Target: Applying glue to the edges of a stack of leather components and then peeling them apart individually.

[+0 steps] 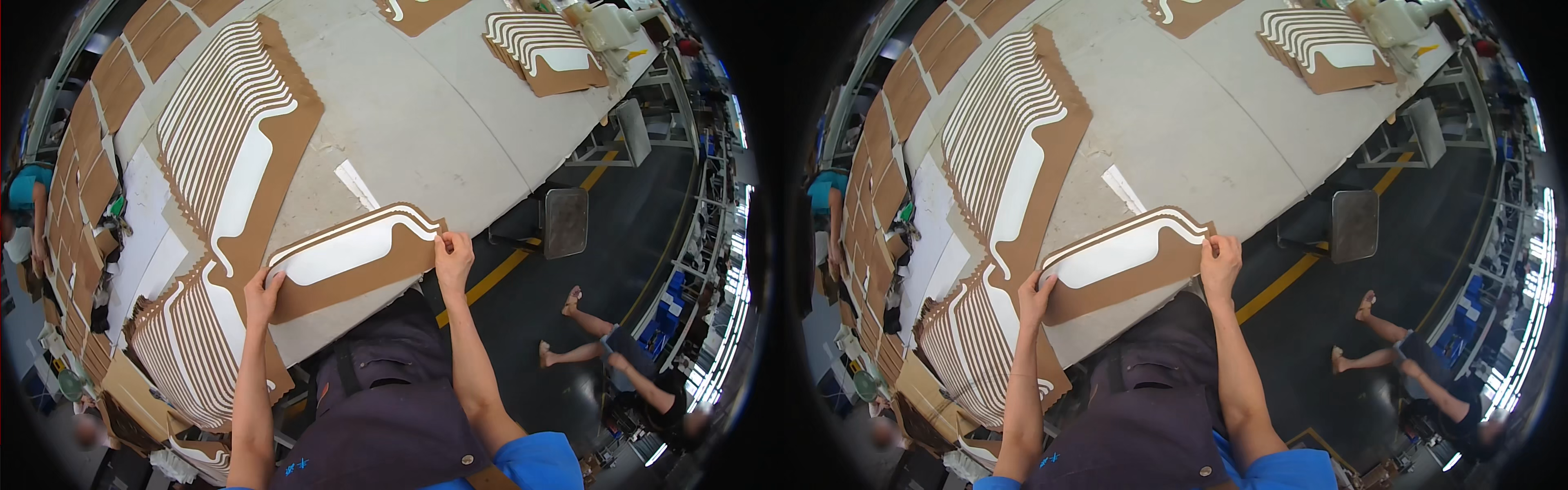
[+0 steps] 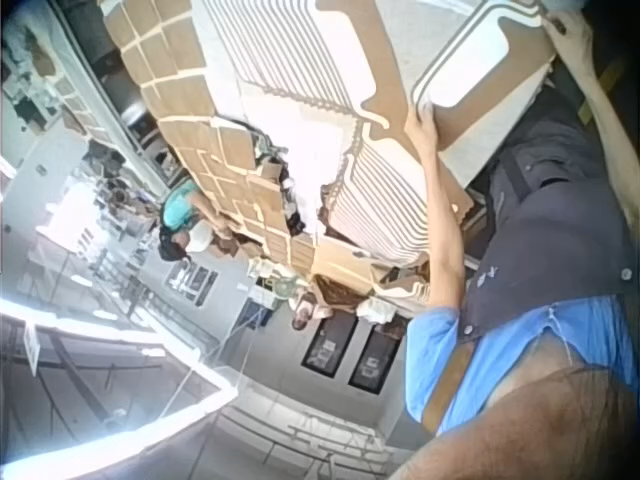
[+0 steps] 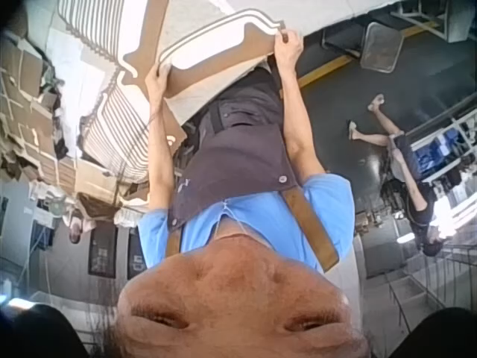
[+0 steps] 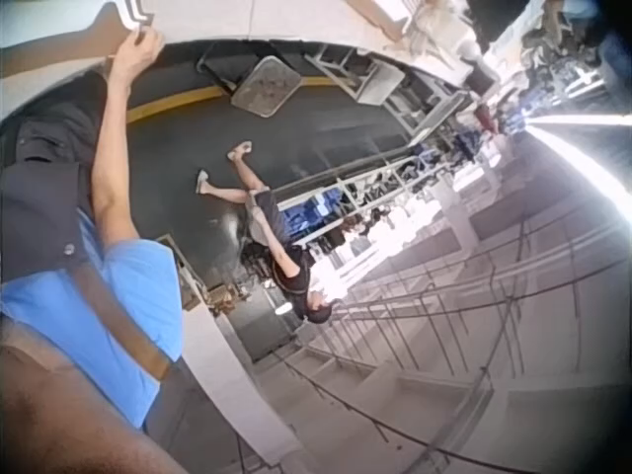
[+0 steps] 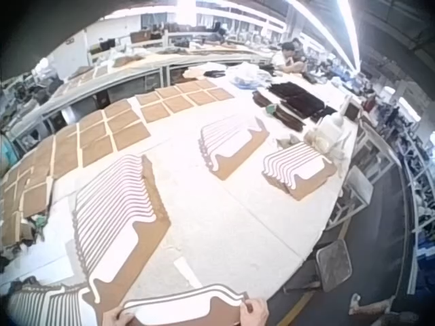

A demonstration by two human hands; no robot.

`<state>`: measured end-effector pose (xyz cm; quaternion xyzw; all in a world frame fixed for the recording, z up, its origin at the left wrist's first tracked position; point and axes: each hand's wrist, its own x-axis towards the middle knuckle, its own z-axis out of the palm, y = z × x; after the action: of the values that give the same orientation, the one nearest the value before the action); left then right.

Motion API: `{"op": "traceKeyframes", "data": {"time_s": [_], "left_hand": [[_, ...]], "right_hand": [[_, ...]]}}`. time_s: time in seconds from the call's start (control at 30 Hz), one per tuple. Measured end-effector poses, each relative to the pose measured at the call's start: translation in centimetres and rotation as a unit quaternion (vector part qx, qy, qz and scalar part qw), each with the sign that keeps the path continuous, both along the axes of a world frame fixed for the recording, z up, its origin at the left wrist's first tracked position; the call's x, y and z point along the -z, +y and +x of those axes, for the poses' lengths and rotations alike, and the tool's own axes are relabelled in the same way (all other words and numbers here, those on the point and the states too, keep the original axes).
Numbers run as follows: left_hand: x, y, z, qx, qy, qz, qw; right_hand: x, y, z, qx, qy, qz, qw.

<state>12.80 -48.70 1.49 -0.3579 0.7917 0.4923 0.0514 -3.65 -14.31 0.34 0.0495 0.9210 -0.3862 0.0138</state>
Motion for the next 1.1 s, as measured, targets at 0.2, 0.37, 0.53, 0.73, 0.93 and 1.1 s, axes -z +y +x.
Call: {"op": "traceKeyframes", "data": {"time_s": [0.2,0.37,0.53,0.73,0.93,1.1], "left_hand": [[-0.1,0.1,-0.2,0.002,-0.020,0.002,1.000],[0.3,0.1,0.0,-0.003,-0.011,-0.036,0.999],[-1.6,1.0,-1.1,0.028,-0.072,-0.119,0.990],[-3.3,3.4,-5.3,0.165,0.075,-0.237,0.954],[-2.0,2.8,-14.3,0.362,0.124,-0.065,0.921],[-0.6,0.4,-14.8,0.463,0.023,0.065,0.884]], "right_hand": [[-0.3,0.0,0.0,-0.011,-0.023,0.021,0.999],[-1.4,-1.1,-0.2,0.018,-0.013,0.159,0.987],[-1.5,-0.6,-1.7,0.021,-0.146,0.130,0.980],[-2.2,0.1,-0.4,0.000,-0.081,0.010,0.997],[-9.4,-0.6,0.9,-0.029,-0.047,-0.110,0.992],[-13.8,-0.5,-0.6,-0.045,-0.041,-0.174,0.983]]}}
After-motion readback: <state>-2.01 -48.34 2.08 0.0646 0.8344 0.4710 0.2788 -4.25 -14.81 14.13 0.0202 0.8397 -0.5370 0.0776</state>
